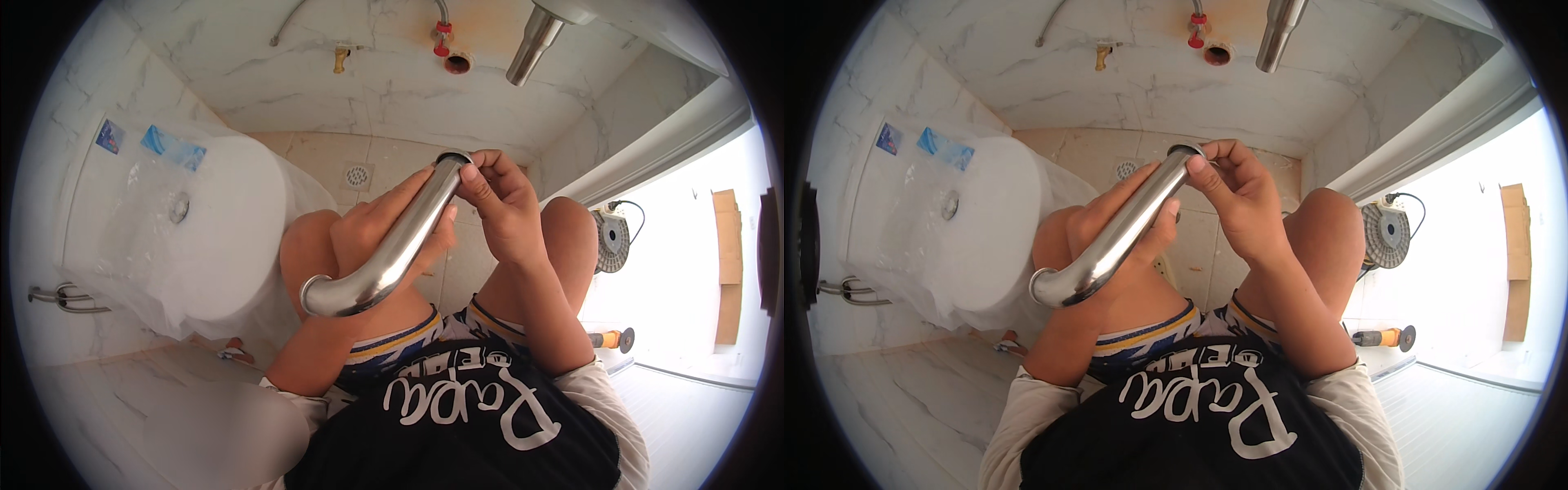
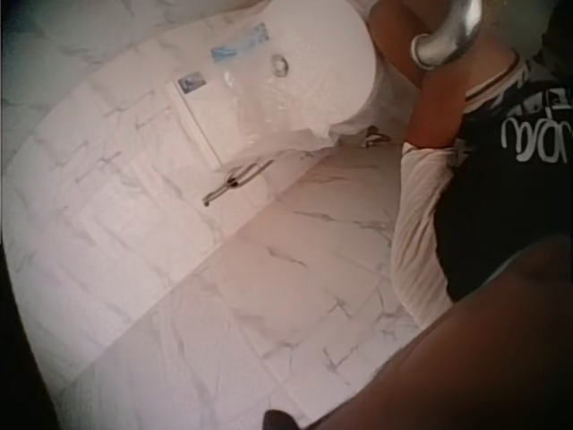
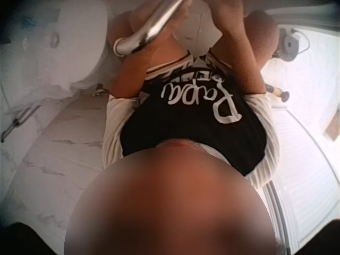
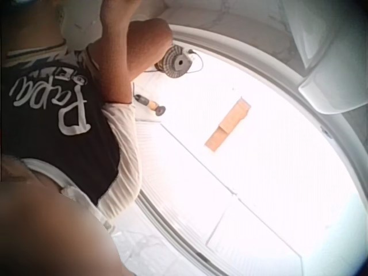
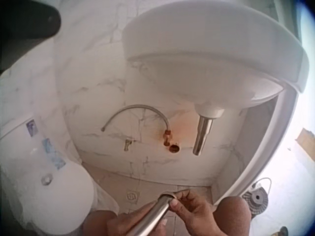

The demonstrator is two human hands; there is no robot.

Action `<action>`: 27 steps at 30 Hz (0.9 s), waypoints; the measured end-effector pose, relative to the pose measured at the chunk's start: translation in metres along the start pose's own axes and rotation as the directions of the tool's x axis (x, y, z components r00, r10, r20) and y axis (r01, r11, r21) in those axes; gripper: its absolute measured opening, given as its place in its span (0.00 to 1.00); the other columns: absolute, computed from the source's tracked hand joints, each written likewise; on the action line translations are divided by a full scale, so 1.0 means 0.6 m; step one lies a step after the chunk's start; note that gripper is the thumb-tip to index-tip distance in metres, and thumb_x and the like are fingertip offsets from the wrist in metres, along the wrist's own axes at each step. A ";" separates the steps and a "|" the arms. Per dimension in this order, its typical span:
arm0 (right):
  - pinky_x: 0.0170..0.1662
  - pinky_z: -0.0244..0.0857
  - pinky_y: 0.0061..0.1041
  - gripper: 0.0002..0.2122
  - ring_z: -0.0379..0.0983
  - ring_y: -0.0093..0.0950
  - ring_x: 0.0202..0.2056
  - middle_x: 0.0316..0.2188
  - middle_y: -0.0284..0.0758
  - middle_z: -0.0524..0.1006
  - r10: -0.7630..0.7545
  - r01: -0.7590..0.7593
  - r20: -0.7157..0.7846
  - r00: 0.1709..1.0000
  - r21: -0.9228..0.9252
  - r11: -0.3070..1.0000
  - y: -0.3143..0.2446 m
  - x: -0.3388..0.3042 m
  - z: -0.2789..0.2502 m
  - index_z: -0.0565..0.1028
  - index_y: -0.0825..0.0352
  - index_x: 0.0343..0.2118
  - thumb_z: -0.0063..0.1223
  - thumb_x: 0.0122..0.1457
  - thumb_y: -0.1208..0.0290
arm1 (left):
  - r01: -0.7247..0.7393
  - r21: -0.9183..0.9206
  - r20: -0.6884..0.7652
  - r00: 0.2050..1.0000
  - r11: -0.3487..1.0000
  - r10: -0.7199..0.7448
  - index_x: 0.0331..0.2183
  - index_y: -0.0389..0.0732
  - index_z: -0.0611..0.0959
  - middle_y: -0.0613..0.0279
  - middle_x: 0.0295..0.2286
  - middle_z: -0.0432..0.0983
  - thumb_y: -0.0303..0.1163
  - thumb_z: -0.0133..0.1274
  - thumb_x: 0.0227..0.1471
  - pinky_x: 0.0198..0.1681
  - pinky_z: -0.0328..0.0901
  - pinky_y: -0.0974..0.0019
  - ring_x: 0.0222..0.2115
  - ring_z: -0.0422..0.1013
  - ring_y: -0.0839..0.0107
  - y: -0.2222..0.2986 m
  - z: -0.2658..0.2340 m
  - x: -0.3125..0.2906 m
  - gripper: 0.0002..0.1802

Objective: The person uses an angle grinder to smooth the wall around a pipe opening under a sink. They then unpack and assemble a metal P-trap drain pipe, connecting multiple sections together by hand.

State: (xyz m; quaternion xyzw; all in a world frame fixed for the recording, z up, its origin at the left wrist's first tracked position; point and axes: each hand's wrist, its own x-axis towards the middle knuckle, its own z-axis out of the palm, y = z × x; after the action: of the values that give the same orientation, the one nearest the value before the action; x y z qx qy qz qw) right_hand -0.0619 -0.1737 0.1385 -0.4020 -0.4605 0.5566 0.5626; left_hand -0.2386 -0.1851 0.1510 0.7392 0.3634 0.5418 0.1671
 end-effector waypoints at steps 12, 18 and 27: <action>0.49 0.73 0.27 0.10 0.76 0.27 0.44 0.47 0.42 0.77 -0.219 0.198 0.143 0.965 0.145 0.969 -0.026 -0.009 -0.010 0.73 0.72 0.45 0.56 0.62 0.78 | 0.424 -0.485 0.172 0.904 0.765 -0.392 0.45 0.30 0.81 0.62 0.32 0.81 0.33 0.60 0.54 0.29 0.68 0.77 0.28 0.73 0.81 0.013 -0.032 0.005 0.20; 0.49 0.72 0.24 0.19 0.76 0.24 0.44 0.43 0.38 0.79 -0.134 0.142 0.222 0.966 -0.021 0.990 -0.072 -0.029 -0.011 0.76 0.73 0.49 0.65 0.54 0.80 | 0.539 -0.626 0.382 0.842 0.564 -0.381 0.46 0.32 0.81 0.61 0.32 0.80 0.36 0.58 0.55 0.26 0.65 0.77 0.27 0.72 0.81 -0.003 -0.047 0.006 0.21; 0.47 0.74 0.22 0.18 0.77 0.23 0.42 0.41 0.34 0.80 -0.206 0.290 0.269 0.941 -0.322 0.901 -0.093 -0.035 -0.005 0.78 0.73 0.45 0.69 0.52 0.77 | 0.679 -0.535 0.532 0.733 0.503 -0.423 0.53 0.31 0.70 0.58 0.37 0.76 0.54 0.60 0.50 0.27 0.64 0.80 0.29 0.70 0.81 -0.010 -0.041 0.008 0.40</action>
State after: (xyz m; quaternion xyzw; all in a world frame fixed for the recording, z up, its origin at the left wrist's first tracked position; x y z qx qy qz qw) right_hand -0.0438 -0.1979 0.1898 -0.3685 -0.6630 0.4294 0.4901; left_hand -0.2627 -0.1815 0.1592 0.5388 0.3151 0.4198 0.6589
